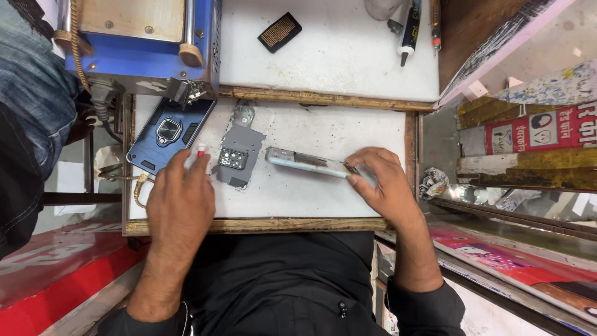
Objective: The person disassembles a smartphone on a workbench, using a red-handled screwdriver to remove screws and separate the back cover. They remove the battery and motherboard, then place the components on the table.
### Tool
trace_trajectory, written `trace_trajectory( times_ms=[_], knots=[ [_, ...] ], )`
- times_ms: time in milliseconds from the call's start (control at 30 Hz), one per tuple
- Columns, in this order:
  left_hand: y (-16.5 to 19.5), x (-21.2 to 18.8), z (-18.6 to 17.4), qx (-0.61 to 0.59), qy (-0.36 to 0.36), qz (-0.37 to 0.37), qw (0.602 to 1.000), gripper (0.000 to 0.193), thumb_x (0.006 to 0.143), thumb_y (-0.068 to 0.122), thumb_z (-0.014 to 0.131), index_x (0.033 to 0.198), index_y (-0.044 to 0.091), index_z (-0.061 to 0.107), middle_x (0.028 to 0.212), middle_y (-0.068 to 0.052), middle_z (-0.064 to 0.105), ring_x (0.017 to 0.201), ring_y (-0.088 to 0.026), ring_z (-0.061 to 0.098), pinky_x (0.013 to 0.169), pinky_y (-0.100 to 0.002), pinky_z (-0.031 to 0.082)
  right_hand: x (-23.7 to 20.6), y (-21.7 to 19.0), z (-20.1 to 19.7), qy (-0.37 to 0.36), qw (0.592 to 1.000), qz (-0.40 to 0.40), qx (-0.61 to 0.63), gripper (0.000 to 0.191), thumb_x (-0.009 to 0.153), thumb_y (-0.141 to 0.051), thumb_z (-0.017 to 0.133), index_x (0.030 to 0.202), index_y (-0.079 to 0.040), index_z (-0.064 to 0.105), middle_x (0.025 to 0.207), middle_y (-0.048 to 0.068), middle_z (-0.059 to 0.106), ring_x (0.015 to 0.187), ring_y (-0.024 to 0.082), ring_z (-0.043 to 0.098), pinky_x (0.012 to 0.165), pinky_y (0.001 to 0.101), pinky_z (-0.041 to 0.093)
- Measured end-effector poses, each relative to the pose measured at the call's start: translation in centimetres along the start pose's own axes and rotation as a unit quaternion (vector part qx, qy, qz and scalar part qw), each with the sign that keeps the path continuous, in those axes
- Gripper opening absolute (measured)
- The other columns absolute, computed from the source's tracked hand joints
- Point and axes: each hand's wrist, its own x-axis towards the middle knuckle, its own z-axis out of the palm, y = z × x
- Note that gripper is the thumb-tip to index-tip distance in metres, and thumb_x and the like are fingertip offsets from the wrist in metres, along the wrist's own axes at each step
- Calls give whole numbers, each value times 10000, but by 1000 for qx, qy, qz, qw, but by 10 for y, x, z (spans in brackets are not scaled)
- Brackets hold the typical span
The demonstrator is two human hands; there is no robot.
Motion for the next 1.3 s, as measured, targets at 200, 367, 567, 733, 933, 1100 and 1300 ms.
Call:
trace_trajectory(
  times_ms=[200, 367, 567, 733, 933, 1100, 1300],
  knots=[
    [31, 19, 19, -226, 3, 31, 974, 429, 920, 131, 711, 1324, 5, 639, 1329, -184, 624, 1140, -385, 666, 924, -461, 565, 10, 6, 13, 54, 995, -16, 86, 271, 1079, -246, 554, 1104, -50, 739, 1027, 107, 753, 1082, 252, 706, 960, 395, 548],
    [47, 44, 37, -285, -15, 47, 957, 325, 947, 112, 721, 1264, 62, 669, 1166, -138, 731, 1067, -348, 700, 896, -442, 568, 14, 19, 30, 73, 977, 103, 170, 378, 1106, -304, 493, 1070, -12, 730, 903, 80, 697, 846, 180, 646, 766, 299, 518],
    [51, 31, 25, -311, 48, 16, 949, 360, 949, 87, 728, 1288, 11, 636, 914, -99, 716, 779, -257, 698, 686, -368, 557, 15, 20, 52, 55, 948, 152, 273, 439, 1141, -363, 481, 978, -18, 697, 814, -6, 613, 798, 86, 532, 734, 246, 478],
    [52, 17, 17, -175, 66, 104, 977, 448, 914, 132, 772, 1341, 71, 649, 753, -60, 658, 638, -230, 649, 594, -360, 530, 27, 18, 55, 70, 892, 215, 391, 433, 1112, -361, 491, 1012, -5, 715, 853, 8, 675, 790, 85, 564, 733, 255, 498],
    [57, 12, 15, -185, 45, 115, 975, 514, 945, 204, 776, 1408, 71, 594, 767, -67, 669, 651, -225, 655, 587, -362, 522, 27, 18, 49, 60, 853, 217, 470, 449, 1111, -371, 495, 1034, 20, 701, 915, 30, 715, 822, 88, 607, 777, 260, 519],
    [60, 15, 20, -179, 54, 117, 975, 517, 934, 212, 759, 1394, 42, 594, 782, -93, 689, 676, -236, 686, 599, -365, 553, 25, 28, 53, 54, 878, 222, 421, 474, 1109, -402, 509, 1073, 13, 736, 840, 20, 661, 733, 82, 528, 664, 248, 430],
    [56, 15, 32, -425, -127, -129, 887, 476, 946, 230, 730, 1338, -1, 588, 817, -96, 741, 697, -212, 760, 609, -336, 593, 13, 47, 56, 59, 854, 215, 471, 509, 1070, -484, 568, 1066, 0, 724, 812, -4, 647, 692, 66, 484, 625, 234, 379]
  ],
)
